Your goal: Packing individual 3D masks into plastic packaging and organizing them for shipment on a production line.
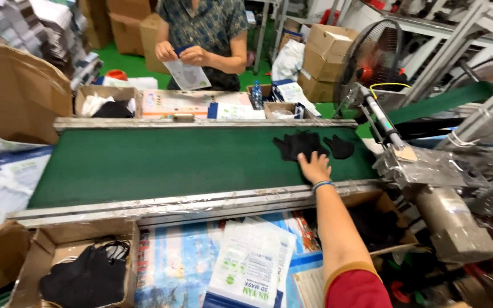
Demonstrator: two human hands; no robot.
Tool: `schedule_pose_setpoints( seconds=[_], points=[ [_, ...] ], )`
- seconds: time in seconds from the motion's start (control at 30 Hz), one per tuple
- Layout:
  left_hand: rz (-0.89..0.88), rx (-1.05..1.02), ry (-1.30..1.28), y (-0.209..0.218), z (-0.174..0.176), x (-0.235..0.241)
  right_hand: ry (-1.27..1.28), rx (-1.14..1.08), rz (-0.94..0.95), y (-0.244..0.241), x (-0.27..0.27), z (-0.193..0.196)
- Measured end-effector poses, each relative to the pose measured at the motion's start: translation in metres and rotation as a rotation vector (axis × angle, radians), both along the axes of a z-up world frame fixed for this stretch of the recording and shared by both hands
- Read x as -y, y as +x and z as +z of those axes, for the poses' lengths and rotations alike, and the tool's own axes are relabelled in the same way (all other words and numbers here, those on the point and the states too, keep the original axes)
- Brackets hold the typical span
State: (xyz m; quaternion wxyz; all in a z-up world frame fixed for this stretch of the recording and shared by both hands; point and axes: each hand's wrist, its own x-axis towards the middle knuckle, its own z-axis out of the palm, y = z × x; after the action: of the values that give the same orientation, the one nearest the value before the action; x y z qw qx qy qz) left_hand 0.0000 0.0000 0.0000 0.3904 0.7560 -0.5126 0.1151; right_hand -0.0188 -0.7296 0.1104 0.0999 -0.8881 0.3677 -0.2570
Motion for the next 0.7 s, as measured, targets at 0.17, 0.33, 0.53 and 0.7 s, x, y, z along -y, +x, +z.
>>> schedule_pose_setpoints(
  seconds=[0.17, 0.33, 0.53, 0.7],
  points=[
    [0.011, -0.044, 0.049, -0.029, 0.134, 0.047, -0.002, -0.161, 0.237, 0.039, -0.17, 0.039],
    [0.206, 0.047, 0.088, -0.004, 0.245, 0.148, -0.095, 0.074, 0.395, 0.043, -0.284, 0.047],
    [0.684, -0.021, 0.447, 0.114, 0.164, 0.262, -0.127, 0.382, 0.409, 0.054, -0.259, 0.018],
    [0.623, -0.266, 0.185, 0.139, 0.159, 0.336, -0.056, 0.219, 0.368, 0.062, -0.256, 0.019]
  ],
)
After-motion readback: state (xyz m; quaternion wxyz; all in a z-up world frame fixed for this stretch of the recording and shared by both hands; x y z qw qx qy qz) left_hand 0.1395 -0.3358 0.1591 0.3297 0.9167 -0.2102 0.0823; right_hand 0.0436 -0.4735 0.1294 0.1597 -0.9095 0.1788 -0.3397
